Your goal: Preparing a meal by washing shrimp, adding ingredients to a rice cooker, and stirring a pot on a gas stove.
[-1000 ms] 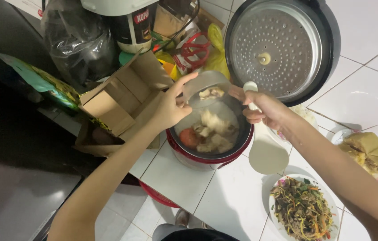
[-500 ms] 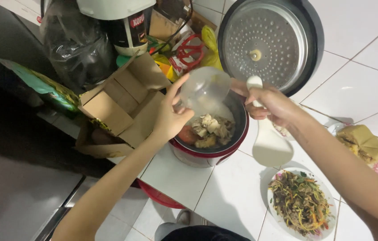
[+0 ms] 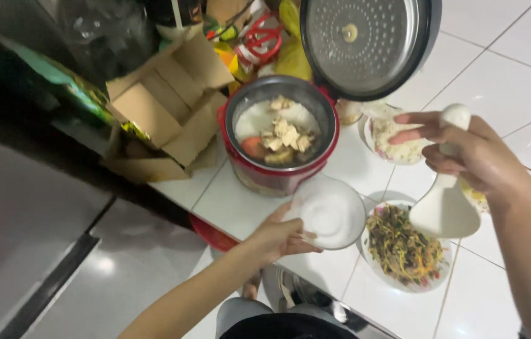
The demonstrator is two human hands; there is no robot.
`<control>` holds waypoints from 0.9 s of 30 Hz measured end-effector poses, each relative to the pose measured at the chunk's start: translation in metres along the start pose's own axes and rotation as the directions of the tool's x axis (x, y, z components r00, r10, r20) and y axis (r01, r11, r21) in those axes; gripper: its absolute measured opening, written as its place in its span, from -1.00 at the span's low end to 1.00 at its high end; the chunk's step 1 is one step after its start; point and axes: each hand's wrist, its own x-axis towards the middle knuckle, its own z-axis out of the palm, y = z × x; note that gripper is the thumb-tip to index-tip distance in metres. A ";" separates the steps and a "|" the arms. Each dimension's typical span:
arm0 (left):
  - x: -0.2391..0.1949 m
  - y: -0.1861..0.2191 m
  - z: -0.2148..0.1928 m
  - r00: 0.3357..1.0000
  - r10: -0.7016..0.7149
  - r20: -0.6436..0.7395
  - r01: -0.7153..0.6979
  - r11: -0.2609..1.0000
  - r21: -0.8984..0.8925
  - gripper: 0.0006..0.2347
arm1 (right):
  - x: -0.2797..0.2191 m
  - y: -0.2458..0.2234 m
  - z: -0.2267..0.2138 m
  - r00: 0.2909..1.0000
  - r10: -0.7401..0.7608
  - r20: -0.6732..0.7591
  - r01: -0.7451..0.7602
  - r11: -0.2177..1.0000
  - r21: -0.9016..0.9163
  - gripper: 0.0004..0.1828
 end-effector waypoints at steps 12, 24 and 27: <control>0.214 -0.142 -0.027 0.962 0.118 -0.245 -0.126 0.992 -0.020 -0.22 | -0.084 0.083 0.012 0.996 -0.051 -0.067 0.051 0.999 0.003 -0.60; 0.010 -0.174 -0.084 0.498 0.795 -0.347 -0.524 0.595 0.610 -0.75 | -0.123 0.133 0.152 0.930 -0.185 0.317 0.184 0.982 0.032 -0.79; -0.117 -0.230 -0.132 0.775 0.512 -0.370 -0.416 0.855 0.311 -0.47 | -0.152 0.191 0.235 0.768 -0.306 0.563 0.485 0.852 -0.199 -0.79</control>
